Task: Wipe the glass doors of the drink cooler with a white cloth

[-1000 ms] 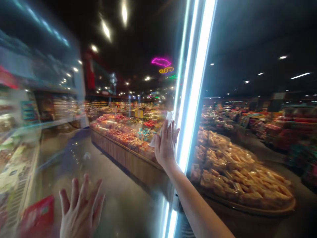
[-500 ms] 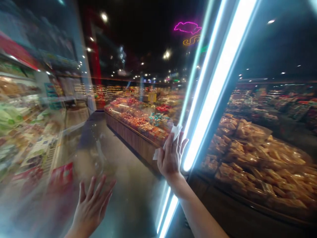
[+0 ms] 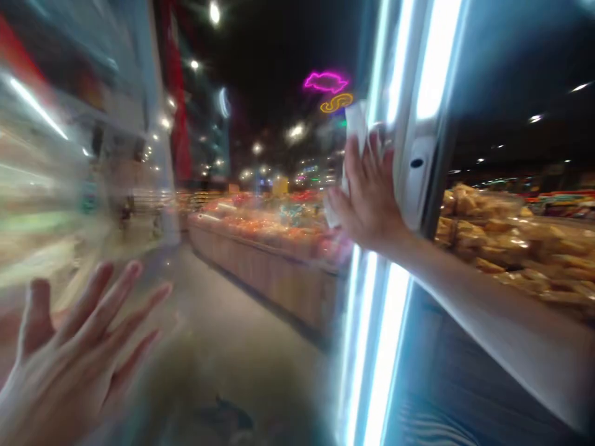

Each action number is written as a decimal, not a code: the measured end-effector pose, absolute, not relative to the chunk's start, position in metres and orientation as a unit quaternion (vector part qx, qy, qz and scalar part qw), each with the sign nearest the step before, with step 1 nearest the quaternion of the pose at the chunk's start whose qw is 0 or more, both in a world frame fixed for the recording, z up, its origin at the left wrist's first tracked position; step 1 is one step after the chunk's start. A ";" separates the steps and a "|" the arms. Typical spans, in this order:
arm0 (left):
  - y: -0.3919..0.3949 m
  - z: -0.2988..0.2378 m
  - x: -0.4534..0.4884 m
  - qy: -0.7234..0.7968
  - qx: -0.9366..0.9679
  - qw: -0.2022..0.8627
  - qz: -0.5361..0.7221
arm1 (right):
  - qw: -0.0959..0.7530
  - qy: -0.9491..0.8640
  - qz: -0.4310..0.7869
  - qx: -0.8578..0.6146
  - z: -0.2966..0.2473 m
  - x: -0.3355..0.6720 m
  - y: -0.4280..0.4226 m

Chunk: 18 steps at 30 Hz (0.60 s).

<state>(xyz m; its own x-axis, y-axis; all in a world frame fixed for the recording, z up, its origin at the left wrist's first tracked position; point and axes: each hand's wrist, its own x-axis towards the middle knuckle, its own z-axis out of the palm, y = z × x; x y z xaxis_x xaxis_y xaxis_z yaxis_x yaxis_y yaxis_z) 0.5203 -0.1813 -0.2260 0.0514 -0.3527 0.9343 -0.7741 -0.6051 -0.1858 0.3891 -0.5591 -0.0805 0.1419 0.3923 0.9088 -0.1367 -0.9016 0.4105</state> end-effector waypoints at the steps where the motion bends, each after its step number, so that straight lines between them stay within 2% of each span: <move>1: -0.183 -0.225 0.522 -0.404 0.695 0.170 0.569 | 0.190 0.083 0.636 0.743 -0.066 0.393 -0.548; 3: -0.189 -0.230 0.522 -0.403 0.687 0.131 0.591 | 0.241 0.143 0.595 0.753 -0.080 0.401 -0.519; 6: -0.198 -0.257 0.520 -0.395 0.669 0.113 0.620 | 0.333 0.281 0.484 0.758 -0.172 0.411 -0.489; 8: -0.200 -0.266 0.521 -0.390 0.665 0.110 0.627 | 0.376 0.349 0.426 0.746 -0.209 0.418 -0.485; 10: -0.199 -0.254 0.523 -0.382 0.668 0.101 0.630 | 0.385 0.334 0.436 0.742 -0.189 0.422 -0.485; 14: -0.191 -0.210 0.526 -0.342 0.676 0.091 0.646 | 0.315 0.179 0.538 0.761 -0.081 0.428 -0.466; 16: -0.186 -0.214 0.528 -0.338 0.679 0.099 0.644 | 0.314 0.173 0.545 0.758 -0.077 0.433 -0.449; 18: -0.178 -0.240 0.530 -0.352 0.684 0.110 0.629 | 0.361 0.248 0.499 0.748 -0.114 0.439 -0.433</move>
